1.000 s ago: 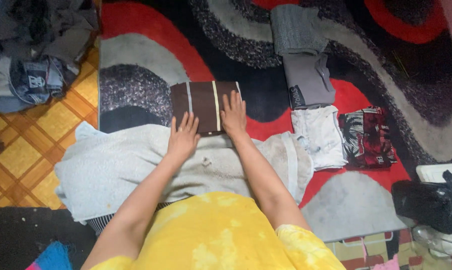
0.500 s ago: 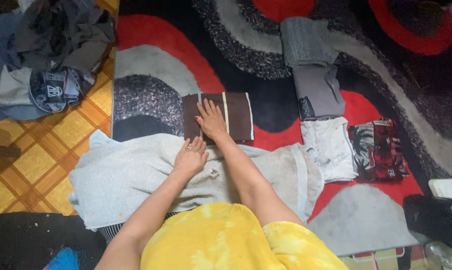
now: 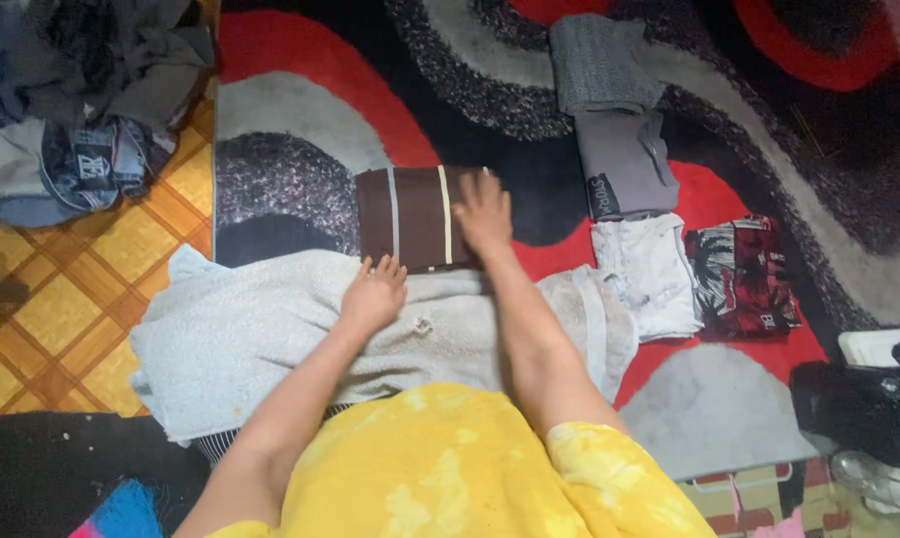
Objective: Folding a brown striped polo shirt on a rug.
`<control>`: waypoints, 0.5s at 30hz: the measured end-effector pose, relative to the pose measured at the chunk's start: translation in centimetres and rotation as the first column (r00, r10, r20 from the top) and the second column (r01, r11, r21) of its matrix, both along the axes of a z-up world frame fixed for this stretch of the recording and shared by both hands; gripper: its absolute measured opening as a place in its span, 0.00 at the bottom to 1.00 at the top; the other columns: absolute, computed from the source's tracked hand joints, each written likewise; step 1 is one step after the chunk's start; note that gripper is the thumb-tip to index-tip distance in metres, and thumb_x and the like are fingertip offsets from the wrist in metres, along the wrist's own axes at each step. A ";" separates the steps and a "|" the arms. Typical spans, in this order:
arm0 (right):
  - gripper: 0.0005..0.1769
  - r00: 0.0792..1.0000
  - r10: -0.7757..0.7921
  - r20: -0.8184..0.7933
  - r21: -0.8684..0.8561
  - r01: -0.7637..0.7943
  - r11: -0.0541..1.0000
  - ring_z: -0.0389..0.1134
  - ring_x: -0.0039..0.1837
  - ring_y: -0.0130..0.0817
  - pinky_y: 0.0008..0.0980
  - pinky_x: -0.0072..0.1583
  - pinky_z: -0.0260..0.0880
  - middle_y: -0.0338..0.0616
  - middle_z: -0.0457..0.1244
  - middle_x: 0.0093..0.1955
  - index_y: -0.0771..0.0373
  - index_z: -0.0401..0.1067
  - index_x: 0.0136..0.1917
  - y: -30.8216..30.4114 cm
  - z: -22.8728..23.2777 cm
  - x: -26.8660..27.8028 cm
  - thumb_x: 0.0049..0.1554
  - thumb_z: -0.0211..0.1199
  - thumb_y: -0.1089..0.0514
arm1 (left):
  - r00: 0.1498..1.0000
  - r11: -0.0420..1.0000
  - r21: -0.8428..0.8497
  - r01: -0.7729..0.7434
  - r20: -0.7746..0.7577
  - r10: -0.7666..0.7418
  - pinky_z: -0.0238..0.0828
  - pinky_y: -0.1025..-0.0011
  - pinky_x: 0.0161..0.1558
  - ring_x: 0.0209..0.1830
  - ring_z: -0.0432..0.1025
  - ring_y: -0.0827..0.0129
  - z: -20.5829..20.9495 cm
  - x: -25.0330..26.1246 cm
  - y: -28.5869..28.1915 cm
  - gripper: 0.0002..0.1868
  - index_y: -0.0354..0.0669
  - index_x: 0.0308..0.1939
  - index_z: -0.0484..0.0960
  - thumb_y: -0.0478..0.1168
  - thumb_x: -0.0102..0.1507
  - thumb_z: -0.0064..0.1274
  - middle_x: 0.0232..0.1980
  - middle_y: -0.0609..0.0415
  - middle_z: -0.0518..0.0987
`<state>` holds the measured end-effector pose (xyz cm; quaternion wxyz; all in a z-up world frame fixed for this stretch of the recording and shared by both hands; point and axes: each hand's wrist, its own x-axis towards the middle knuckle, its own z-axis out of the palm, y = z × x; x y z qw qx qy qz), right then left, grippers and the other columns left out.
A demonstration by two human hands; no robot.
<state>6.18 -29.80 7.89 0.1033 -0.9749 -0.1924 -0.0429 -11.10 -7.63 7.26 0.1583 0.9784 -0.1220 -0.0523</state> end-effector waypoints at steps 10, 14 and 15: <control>0.30 0.850 -0.085 -0.519 0.565 0.416 0.713 0.75 0.55 0.45 0.37 0.58 0.72 0.56 0.72 0.55 0.69 0.73 0.66 -6.9 -6.8 1.7 0.58 0.68 0.47 | 0.563 0.100 -0.683 -0.724 -0.500 0.659 0.68 0.69 0.60 0.57 0.75 0.61 -8.9 10.0 4.4 0.20 0.35 0.57 0.82 0.39 0.62 0.56 0.56 0.44 0.82; 0.27 0.767 -0.006 -0.642 0.662 0.558 0.501 0.72 0.50 0.35 0.32 0.53 0.72 0.48 0.71 0.51 0.70 0.71 0.64 -6.1 -5.7 0.6 0.56 0.70 0.54 | 0.558 0.126 -0.583 -0.803 -0.661 0.501 0.70 0.66 0.58 0.57 0.77 0.57 -4.9 10.9 3.7 0.25 0.28 0.59 0.78 0.42 0.62 0.58 0.58 0.40 0.82; 0.26 0.726 0.029 -0.687 0.661 0.607 0.442 0.71 0.50 0.33 0.31 0.53 0.71 0.47 0.71 0.51 0.68 0.70 0.65 -6.0 -5.1 0.5 0.56 0.69 0.55 | 0.534 0.127 -0.546 -0.828 -0.702 0.470 0.70 0.65 0.58 0.58 0.77 0.56 -4.7 11.5 3.8 0.26 0.26 0.59 0.77 0.43 0.62 0.60 0.58 0.39 0.81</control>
